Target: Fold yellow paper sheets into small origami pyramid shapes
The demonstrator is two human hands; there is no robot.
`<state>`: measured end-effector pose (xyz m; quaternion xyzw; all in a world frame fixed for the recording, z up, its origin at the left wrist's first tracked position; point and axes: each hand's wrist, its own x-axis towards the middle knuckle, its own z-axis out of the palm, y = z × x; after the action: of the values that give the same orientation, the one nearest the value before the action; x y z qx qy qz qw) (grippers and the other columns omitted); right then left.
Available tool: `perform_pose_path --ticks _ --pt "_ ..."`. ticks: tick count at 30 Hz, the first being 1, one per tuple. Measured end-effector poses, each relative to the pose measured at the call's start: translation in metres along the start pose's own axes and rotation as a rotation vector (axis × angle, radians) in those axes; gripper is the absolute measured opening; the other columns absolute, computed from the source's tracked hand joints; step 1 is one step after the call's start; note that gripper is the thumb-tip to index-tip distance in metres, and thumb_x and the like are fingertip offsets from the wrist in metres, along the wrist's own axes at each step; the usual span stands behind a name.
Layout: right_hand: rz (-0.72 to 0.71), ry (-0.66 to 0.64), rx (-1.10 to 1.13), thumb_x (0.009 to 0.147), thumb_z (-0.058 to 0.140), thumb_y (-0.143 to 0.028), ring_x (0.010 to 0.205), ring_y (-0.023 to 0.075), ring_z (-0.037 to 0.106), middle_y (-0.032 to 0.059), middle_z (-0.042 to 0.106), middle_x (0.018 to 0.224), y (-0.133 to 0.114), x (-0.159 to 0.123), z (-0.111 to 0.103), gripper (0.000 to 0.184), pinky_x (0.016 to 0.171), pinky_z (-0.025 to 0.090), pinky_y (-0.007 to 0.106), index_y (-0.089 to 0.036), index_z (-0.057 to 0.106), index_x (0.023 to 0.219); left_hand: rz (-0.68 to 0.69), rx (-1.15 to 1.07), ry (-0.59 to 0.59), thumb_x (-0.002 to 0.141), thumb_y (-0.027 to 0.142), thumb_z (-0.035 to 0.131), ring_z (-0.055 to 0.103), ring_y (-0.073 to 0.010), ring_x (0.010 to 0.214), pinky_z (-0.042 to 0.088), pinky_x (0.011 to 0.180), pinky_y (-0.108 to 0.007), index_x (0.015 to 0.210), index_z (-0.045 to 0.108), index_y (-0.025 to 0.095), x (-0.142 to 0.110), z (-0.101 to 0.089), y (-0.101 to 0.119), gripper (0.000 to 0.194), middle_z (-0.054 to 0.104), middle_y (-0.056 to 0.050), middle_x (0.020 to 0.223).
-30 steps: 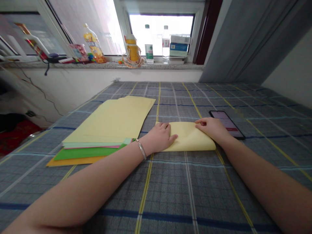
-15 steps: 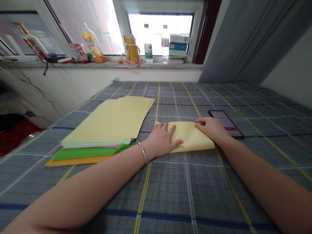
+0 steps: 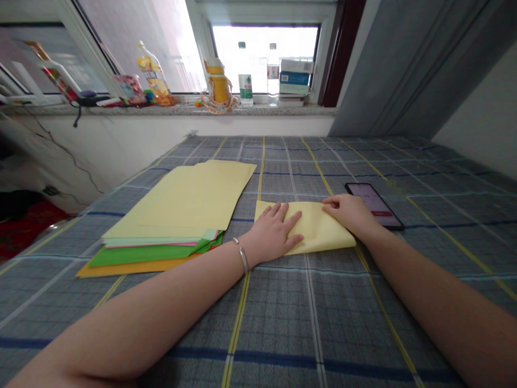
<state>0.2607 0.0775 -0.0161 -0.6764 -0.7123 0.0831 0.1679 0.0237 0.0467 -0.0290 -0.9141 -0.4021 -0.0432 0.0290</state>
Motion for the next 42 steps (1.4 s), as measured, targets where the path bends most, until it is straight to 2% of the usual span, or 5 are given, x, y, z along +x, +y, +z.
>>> perform_pose_path --ticks 8,15,18,28,42 --pt "-0.054 0.065 -0.029 0.081 0.060 -0.029 0.085 0.0227 0.064 0.0103 0.071 0.095 0.010 0.007 0.007 0.028 0.078 0.048 0.034 -0.016 0.074 0.103 -0.008 -0.052 0.023 0.079 0.083 0.029 0.034 -0.0402 0.136 0.027 0.109 -0.052 0.147 0.031 0.032 0.001 0.001 0.001 0.085 0.032 -0.016 0.151" --pt "-0.559 -0.163 -0.070 0.081 0.060 -0.025 0.096 0.0231 0.058 0.0051 0.070 0.099 -0.020 -0.009 -0.024 0.022 0.086 0.042 0.035 -0.025 0.073 0.098 0.005 -0.048 0.038 0.080 0.081 0.031 0.034 -0.0399 0.135 0.027 0.108 -0.052 0.147 0.032 0.031 0.001 0.002 0.002 0.084 0.034 -0.017 0.149" --pt "-0.487 -0.455 -0.017 0.081 0.059 -0.034 0.072 0.0167 0.059 0.0027 0.069 0.085 -0.035 -0.017 -0.022 0.019 0.063 0.040 0.029 -0.023 0.069 0.094 0.007 -0.042 0.051 0.080 0.081 0.031 0.035 -0.0398 0.135 0.028 0.107 -0.052 0.147 0.031 0.031 0.001 0.003 0.001 0.083 0.035 -0.016 0.148" --pt "-0.419 -0.443 -0.043 0.060 0.071 -0.063 0.068 0.0167 0.053 0.0012 0.064 0.083 -0.037 -0.021 -0.008 0.051 0.055 0.033 0.027 -0.023 0.053 0.086 0.016 -0.061 0.007 0.073 0.087 0.034 0.030 -0.0426 0.136 0.025 0.108 -0.055 0.148 0.028 0.032 0.002 0.001 -0.001 0.093 0.030 -0.016 0.152" --pt "-0.431 -0.414 -0.233 0.058 0.070 -0.066 0.075 0.0211 0.057 0.0020 0.065 0.085 -0.035 -0.028 -0.010 0.049 0.055 0.030 0.029 -0.023 0.055 0.077 0.060 -0.105 -0.205 0.073 0.073 0.057 0.017 -0.0384 0.144 0.021 0.114 -0.049 0.151 0.021 0.022 -0.001 -0.017 -0.016 0.100 0.014 -0.019 0.157"
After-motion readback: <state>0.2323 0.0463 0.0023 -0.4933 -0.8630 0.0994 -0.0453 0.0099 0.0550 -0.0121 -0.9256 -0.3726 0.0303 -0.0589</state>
